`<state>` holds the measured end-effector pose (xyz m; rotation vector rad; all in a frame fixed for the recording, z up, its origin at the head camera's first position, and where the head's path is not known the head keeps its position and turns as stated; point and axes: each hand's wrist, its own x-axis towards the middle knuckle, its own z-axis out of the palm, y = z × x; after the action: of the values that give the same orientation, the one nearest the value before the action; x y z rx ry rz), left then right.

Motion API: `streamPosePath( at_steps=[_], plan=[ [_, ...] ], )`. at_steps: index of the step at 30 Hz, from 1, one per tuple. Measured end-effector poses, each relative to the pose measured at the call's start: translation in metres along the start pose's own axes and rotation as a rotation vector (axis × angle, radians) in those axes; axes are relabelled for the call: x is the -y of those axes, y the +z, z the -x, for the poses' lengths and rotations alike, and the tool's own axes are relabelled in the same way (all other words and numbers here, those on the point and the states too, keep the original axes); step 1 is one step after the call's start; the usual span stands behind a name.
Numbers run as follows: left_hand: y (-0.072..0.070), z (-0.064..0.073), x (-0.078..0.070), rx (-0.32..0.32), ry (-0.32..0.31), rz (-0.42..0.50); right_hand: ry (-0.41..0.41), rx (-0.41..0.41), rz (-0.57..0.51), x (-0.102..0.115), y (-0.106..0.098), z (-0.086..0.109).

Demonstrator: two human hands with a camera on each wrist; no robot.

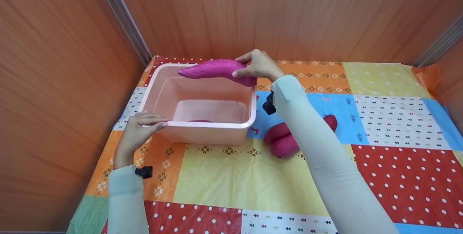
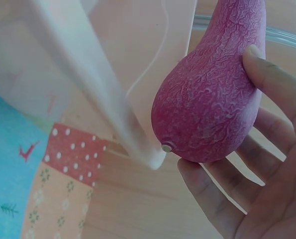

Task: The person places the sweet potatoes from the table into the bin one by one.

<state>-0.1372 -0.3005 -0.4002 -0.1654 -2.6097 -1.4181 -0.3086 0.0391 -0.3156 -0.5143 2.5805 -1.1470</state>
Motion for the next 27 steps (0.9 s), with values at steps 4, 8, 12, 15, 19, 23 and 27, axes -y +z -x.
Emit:
streamPosePath(
  at_steps=[4, 8, 12, 15, 19, 23, 27],
  plan=[
    [0.001, -0.003, 0.014, -0.007, 0.008, -0.002, 0.006, -0.005, -0.016, 0.004, 0.006, -0.002],
    [0.002, -0.004, 0.018, -0.016, 0.045, 0.004, 0.003, -0.010, -0.033, 0.007, 0.010, -0.004],
    [0.002, -0.005, 0.019, -0.019, 0.057, 0.013, 0.008, -0.010, -0.048, 0.010, 0.015, -0.006],
    [0.003, -0.005, 0.019, -0.015, 0.055, 0.009, 0.027, -0.010, -0.058, 0.011, 0.018, -0.007],
    [0.003, -0.006, 0.017, -0.013, 0.049, -0.003, 0.048, -0.013, -0.063, 0.012, 0.023, -0.010],
    [0.003, -0.005, 0.011, -0.003, 0.027, 0.009, 0.057, -0.015, -0.068, 0.013, 0.028, -0.012],
    [0.004, -0.002, 0.002, 0.008, 0.009, 0.006, 0.065, -0.017, -0.059, 0.013, 0.032, -0.013]
  ],
)
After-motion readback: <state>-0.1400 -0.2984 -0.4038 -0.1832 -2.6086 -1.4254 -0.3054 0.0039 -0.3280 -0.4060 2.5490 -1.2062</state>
